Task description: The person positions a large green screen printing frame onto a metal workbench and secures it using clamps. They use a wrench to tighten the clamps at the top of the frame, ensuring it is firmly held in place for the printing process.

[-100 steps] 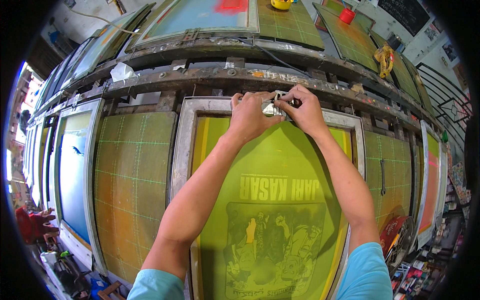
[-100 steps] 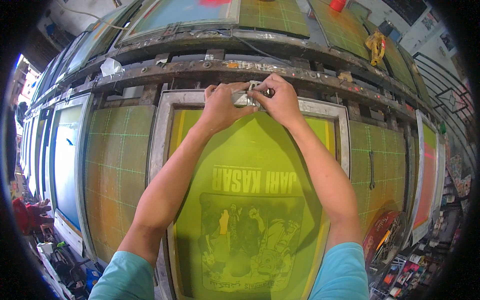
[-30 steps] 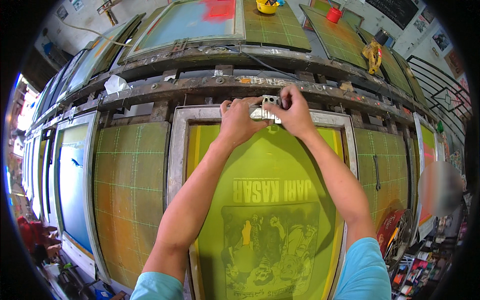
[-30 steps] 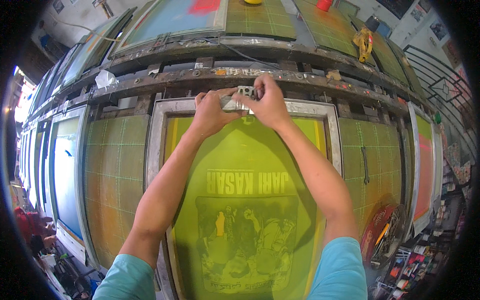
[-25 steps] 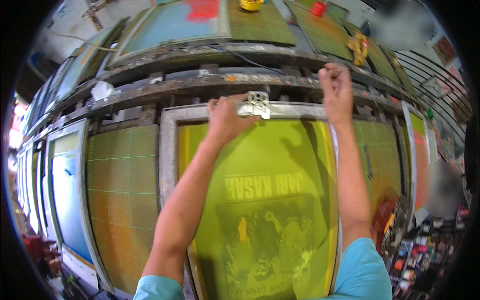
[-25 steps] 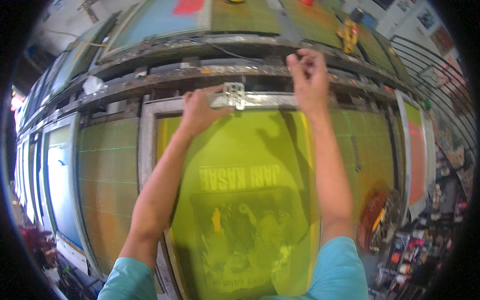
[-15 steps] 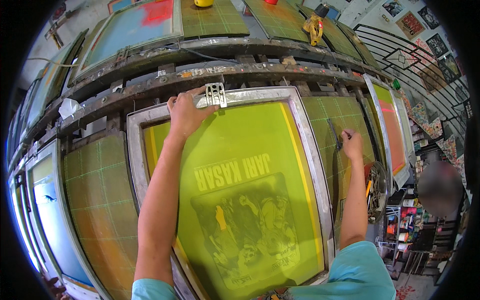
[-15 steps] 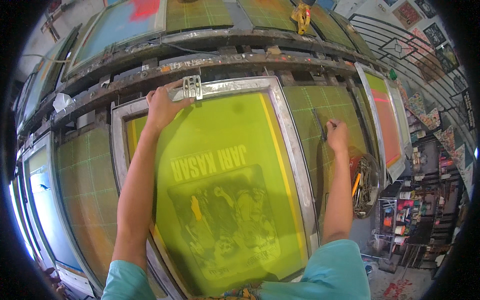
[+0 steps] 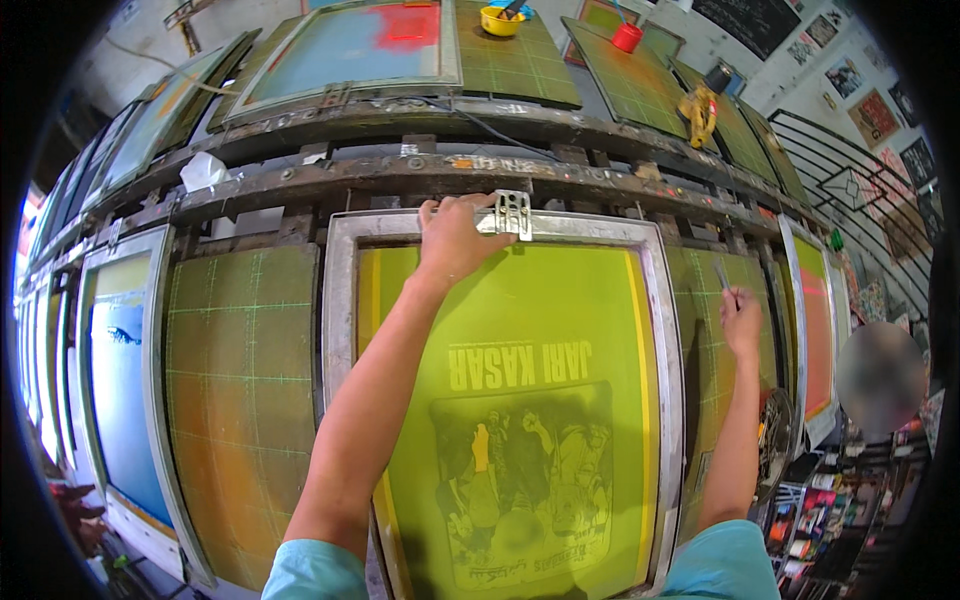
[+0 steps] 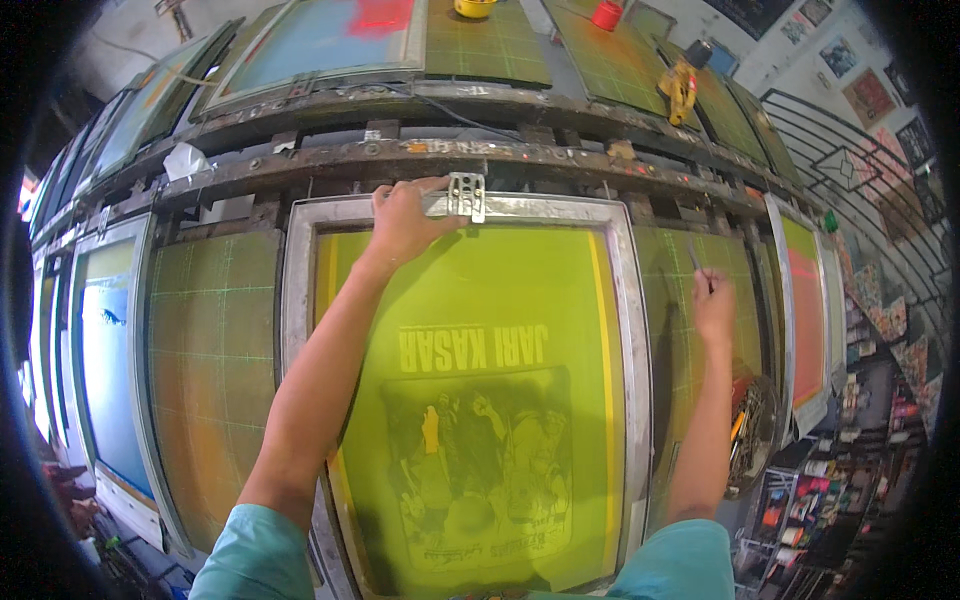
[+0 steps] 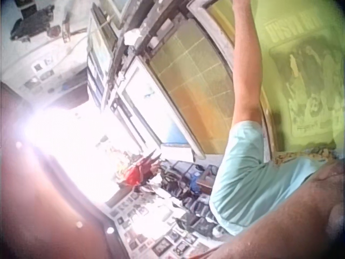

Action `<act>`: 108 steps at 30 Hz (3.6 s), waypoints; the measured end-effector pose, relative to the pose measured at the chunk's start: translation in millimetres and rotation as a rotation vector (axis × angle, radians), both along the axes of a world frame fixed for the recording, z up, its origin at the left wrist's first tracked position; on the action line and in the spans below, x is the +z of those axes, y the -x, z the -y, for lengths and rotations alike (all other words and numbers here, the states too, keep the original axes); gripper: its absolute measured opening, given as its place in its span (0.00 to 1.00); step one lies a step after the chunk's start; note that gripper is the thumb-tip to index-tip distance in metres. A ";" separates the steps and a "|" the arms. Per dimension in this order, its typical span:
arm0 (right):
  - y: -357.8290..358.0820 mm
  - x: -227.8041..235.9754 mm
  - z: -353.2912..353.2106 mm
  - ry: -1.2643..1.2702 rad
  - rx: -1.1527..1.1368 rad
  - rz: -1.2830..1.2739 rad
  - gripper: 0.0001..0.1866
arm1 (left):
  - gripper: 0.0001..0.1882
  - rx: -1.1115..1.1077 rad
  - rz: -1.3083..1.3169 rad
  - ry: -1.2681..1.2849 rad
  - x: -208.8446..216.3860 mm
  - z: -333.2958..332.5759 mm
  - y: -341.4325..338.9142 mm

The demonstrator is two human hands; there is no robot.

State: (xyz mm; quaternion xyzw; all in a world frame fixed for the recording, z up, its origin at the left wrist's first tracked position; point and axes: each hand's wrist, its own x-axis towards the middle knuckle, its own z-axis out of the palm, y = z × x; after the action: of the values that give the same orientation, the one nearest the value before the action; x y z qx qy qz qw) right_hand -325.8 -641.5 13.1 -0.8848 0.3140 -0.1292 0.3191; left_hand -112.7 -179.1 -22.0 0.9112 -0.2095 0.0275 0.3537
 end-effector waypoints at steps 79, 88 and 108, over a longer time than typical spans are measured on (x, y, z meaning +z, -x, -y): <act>-142.6 -12.9 -342.8 -1.251 0.394 -0.058 0.17 | 0.24 -0.083 -0.142 0.011 6.7 -6.3 -12.1; -104.1 -2.6 -271.3 -0.968 0.436 -0.037 0.11 | 0.31 -0.007 -0.020 0.001 -4.1 -9.6 -6.0; -262.7 58.3 -167.2 -0.121 0.948 -0.452 0.09 | 0.33 -0.033 -0.049 -0.015 -1.3 -6.8 -7.4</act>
State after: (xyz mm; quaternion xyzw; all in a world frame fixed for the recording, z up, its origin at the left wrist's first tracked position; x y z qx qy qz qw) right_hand -63.2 -474.3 71.4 -0.9154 -0.0528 0.2415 0.3177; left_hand -105.4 -172.3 -23.2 0.9107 -0.2159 -0.0022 0.3521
